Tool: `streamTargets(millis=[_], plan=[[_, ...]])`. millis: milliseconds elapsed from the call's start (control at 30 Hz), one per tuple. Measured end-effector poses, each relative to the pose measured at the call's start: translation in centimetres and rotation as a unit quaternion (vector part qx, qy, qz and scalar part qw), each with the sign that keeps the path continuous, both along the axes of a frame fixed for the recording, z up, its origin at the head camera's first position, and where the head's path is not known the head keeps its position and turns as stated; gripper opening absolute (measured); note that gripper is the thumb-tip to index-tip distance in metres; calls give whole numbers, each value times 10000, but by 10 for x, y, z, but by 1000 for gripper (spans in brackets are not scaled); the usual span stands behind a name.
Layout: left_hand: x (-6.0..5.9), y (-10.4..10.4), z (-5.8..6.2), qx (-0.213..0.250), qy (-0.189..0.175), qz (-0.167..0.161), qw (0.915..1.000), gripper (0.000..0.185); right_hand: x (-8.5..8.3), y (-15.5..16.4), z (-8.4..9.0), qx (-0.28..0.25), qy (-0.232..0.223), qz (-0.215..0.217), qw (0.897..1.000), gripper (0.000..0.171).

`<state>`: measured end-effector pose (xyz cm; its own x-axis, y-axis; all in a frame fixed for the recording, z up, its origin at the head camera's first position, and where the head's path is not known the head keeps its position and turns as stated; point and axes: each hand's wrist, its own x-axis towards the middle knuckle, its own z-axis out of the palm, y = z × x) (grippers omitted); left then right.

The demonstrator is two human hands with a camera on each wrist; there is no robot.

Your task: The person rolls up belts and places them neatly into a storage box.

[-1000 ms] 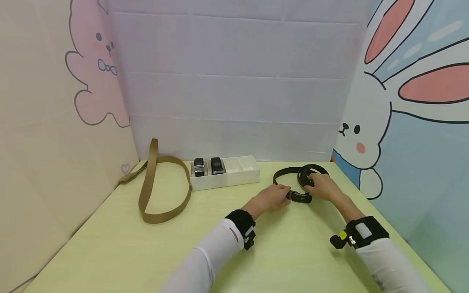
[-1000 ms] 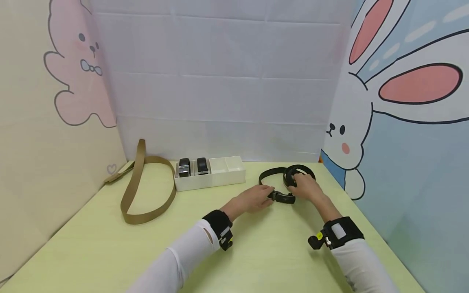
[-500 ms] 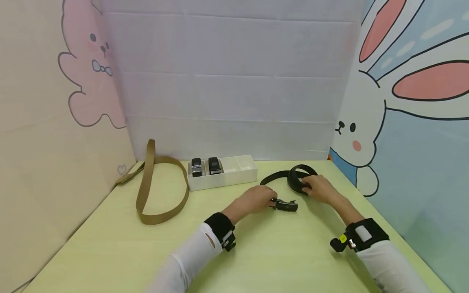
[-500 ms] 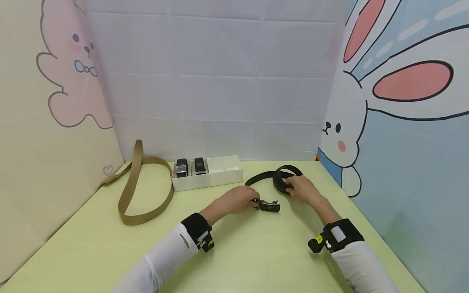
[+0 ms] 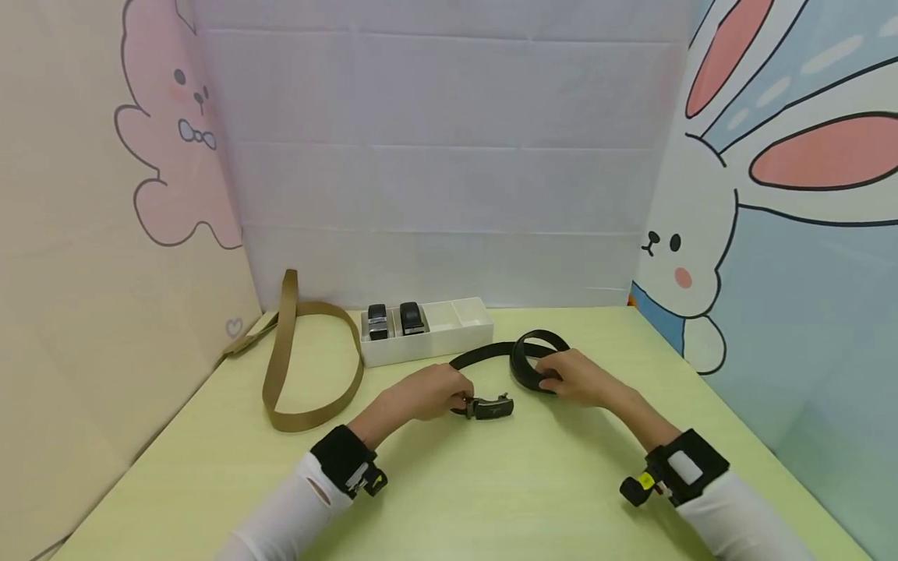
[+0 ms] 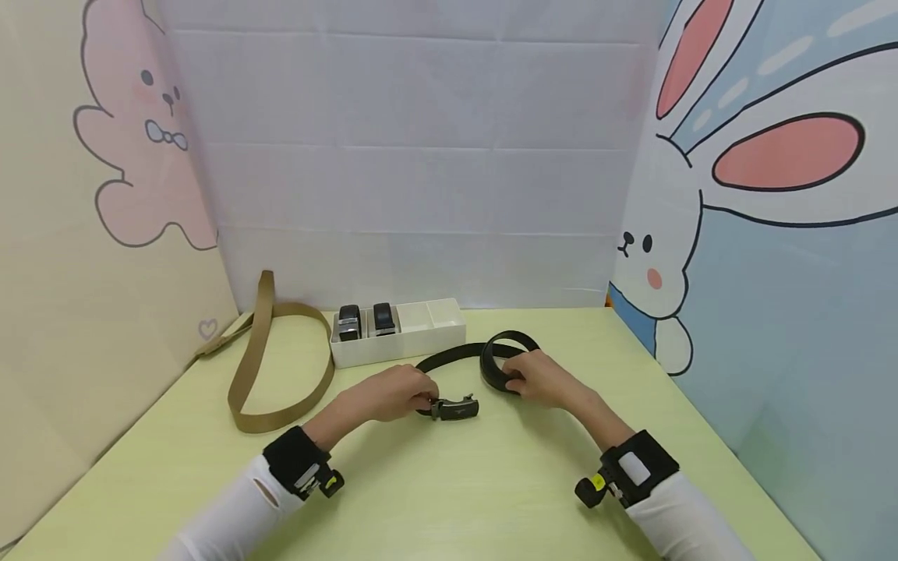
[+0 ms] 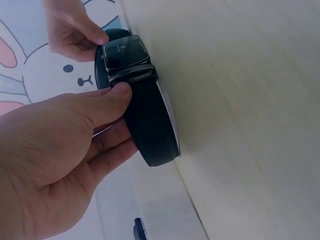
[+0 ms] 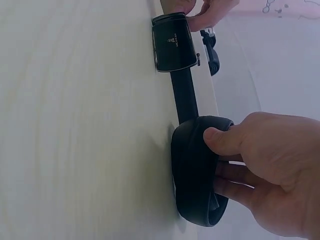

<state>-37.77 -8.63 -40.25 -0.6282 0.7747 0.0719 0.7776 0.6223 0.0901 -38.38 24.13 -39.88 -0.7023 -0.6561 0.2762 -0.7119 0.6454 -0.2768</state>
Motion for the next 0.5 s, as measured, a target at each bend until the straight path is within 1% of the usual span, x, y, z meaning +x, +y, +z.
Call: streamTargets(millis=[100, 267, 367, 500], plan=[[10, -23, 2, 58, -175, -13, 9998, 5, 8, -12, 0, -3, -65, 262, 9996, 12], [24, -56, 9, 57, -462, -37, 9989, 15, 23, -26, 3, 74, -333, 634, 9974, 7], [28, -74, 11, 102, -565, 78, 9983, 19, 30, -29, 8, 181, -548, 812, 9950, 7], [29, -95, 11, 169, -598, 269, 9977, 19, 40, -29, 17, 292, -904, 1055, 9899, 10]])
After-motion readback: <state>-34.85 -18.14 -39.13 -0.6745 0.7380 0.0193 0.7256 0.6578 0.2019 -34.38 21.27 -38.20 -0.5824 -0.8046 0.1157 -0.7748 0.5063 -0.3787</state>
